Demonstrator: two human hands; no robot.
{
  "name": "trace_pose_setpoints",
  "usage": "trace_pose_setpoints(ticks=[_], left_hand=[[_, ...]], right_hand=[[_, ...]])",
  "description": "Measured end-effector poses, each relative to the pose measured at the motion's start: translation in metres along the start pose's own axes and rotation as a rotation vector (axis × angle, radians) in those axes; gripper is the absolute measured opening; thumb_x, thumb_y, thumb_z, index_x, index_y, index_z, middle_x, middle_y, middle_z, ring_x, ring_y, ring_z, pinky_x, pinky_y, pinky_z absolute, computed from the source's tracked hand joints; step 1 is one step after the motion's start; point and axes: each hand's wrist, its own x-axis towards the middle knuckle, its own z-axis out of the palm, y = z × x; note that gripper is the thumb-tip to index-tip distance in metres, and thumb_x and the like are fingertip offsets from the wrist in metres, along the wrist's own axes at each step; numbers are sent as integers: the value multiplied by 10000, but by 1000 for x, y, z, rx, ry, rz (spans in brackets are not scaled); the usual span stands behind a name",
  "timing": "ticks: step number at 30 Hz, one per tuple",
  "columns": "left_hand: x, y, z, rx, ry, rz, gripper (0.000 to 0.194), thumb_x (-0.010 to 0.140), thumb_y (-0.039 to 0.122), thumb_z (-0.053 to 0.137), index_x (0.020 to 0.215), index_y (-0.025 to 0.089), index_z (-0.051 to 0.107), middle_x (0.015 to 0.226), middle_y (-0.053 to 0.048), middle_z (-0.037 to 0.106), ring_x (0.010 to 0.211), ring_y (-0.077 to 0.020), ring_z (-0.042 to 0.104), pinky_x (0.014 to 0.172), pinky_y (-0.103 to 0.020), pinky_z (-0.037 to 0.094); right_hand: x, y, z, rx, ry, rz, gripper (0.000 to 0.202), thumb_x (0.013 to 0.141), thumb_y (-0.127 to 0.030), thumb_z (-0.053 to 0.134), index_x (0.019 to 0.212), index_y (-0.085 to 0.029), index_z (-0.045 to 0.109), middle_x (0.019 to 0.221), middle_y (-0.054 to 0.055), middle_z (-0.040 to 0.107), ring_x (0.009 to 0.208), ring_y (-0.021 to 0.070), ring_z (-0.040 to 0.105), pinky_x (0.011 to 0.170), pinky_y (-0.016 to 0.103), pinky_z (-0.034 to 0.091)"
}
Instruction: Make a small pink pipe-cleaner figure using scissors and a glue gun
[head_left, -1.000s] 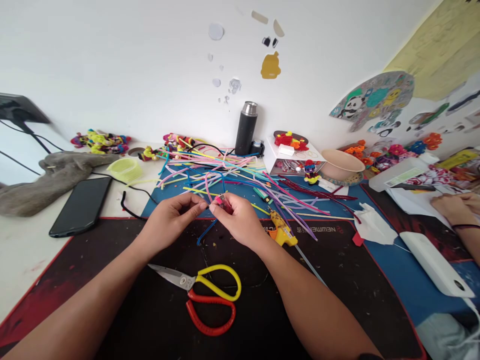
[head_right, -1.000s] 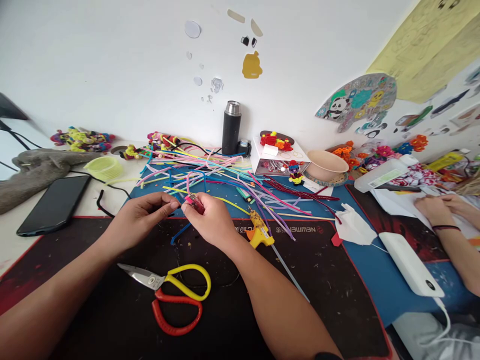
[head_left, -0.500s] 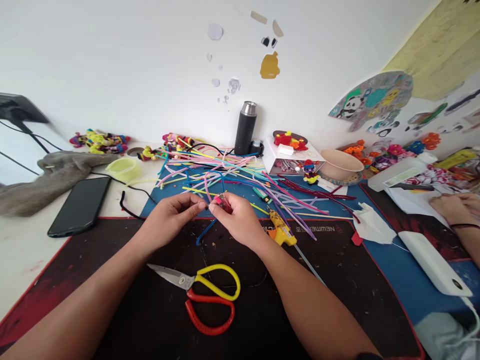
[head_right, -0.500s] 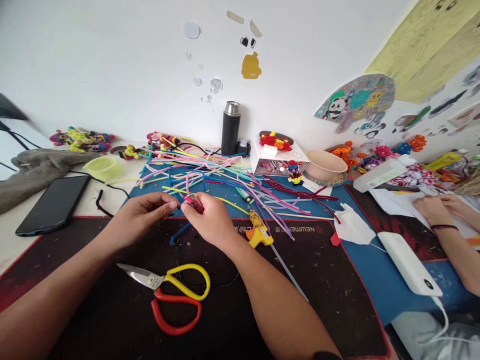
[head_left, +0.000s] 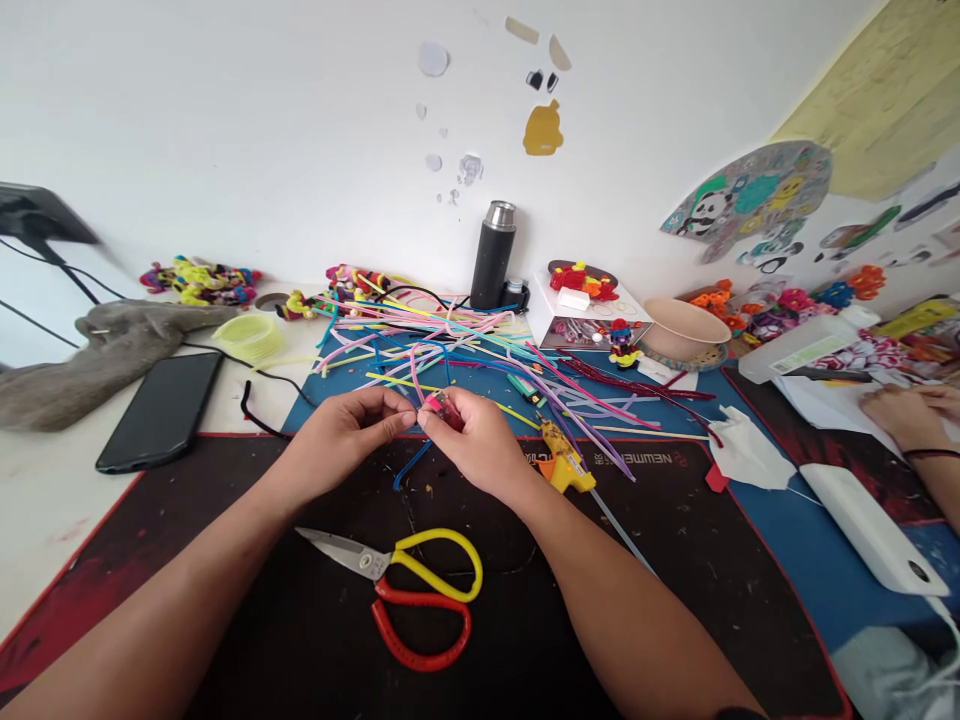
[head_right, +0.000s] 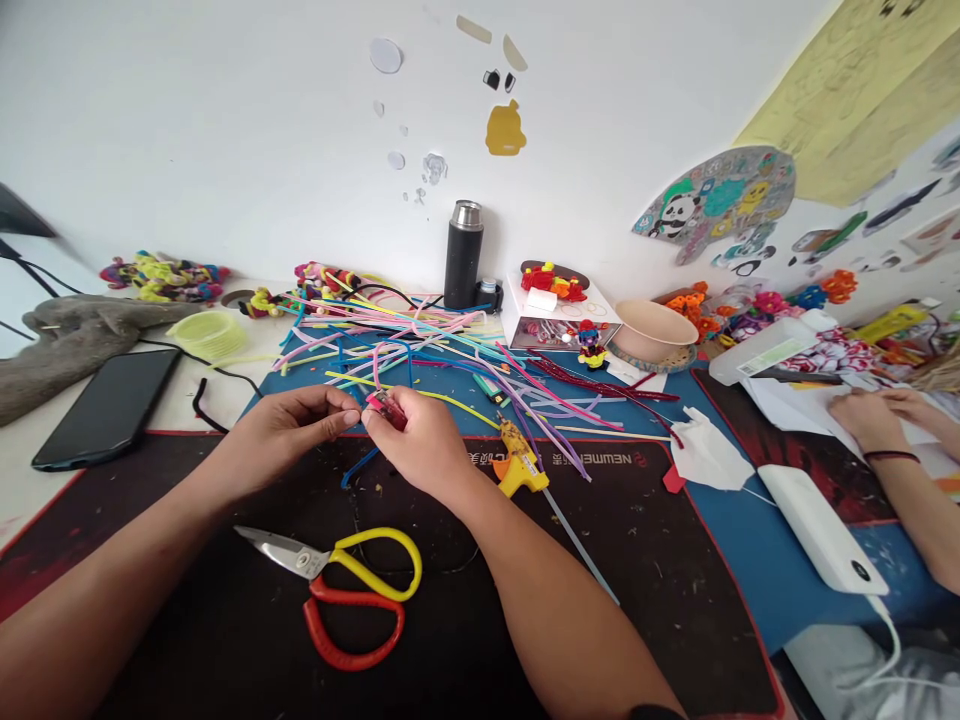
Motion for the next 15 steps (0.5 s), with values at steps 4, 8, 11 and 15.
trace_pose_setpoints(ticks=[4,8,11,15], left_hand=[[0,0,-1,23,-16,2,559,904,771,762,922,215,818,919,-58,824,859,-237,738,823,-328,588],[-1,1,-2,39,-16,11,562,913,769,751,928,211,818,919,-59,828,871,-243,741,821,-328,579],[-1,2,-1,67,0,14,549,921,757,742,933,213,817,914,-53,831,866,-241,740,812,-321,572],[-2,1,1,102,30,25,478,942,689,731,939,218,812,900,-34,825,829,-217,732,784,-296,552]], right_hand=[[-1,-1,0,-23,-1,-5,254,990,-454,627,854,-241,596,749,-37,542,689,168,458,646,315,333],[-1,-2,1,-28,-7,-8,235,990,-440,623,865,-242,603,748,-34,551,691,170,464,647,313,335],[0,-2,1,-22,-12,-6,242,995,-444,615,865,-241,601,752,-34,545,692,168,454,649,315,327],[-1,-2,0,-1,-16,7,282,1002,-465,612,835,-242,571,743,-41,516,692,165,433,643,316,318]])
